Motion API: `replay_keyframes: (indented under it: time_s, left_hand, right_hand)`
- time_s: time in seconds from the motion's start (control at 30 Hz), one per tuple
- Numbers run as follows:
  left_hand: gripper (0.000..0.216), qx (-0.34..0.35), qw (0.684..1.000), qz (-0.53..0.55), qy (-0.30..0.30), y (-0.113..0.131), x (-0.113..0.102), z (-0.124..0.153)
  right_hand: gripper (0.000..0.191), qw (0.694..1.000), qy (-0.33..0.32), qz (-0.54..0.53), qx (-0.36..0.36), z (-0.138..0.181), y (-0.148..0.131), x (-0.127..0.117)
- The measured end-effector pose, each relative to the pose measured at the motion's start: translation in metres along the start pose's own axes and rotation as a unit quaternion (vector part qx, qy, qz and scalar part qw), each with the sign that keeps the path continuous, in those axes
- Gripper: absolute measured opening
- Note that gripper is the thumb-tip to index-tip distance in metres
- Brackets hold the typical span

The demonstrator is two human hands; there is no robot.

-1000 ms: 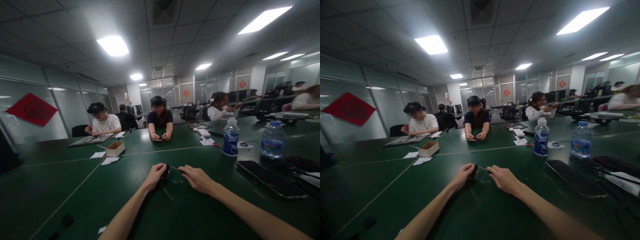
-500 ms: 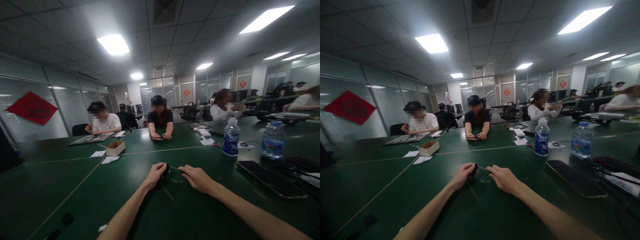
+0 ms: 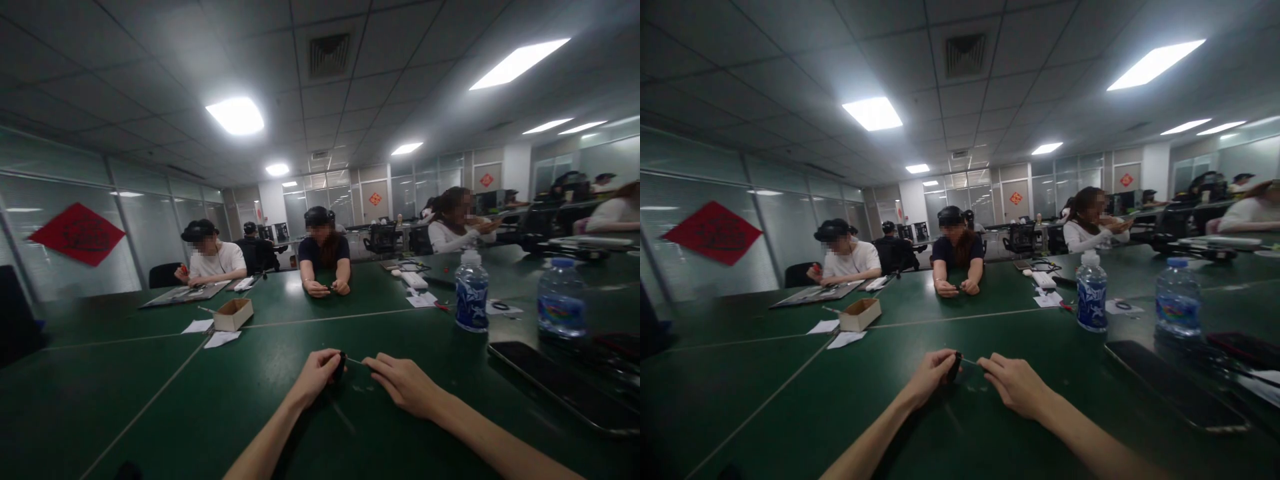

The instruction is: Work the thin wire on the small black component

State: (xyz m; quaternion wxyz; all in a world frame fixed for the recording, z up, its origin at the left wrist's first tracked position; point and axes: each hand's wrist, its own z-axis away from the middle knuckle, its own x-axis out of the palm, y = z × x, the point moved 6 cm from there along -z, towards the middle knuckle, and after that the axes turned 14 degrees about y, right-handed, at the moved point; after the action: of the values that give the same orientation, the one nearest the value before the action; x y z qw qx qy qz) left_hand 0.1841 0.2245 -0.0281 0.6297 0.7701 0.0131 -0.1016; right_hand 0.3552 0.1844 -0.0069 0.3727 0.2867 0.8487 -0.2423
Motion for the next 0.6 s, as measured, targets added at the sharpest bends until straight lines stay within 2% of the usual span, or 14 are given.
replay_keyframes:
  time_s: [0.33, 0.6]
  left_hand:
    - [0.045, 0.009, 1.000, -0.009, -0.001, -0.0069, -0.0001, -0.0035]
    - [0.044, 0.014, 0.998, -0.052, -0.012, 0.0025, 0.0038, -0.0004]
  right_hand:
    - [0.033, 1.000, -0.015, 0.007, 0.017, 0.0005, -0.0024, -0.0018]
    - [0.033, 0.999, -0.029, 0.013, 0.007, 0.0018, 0.0020, 0.0024]
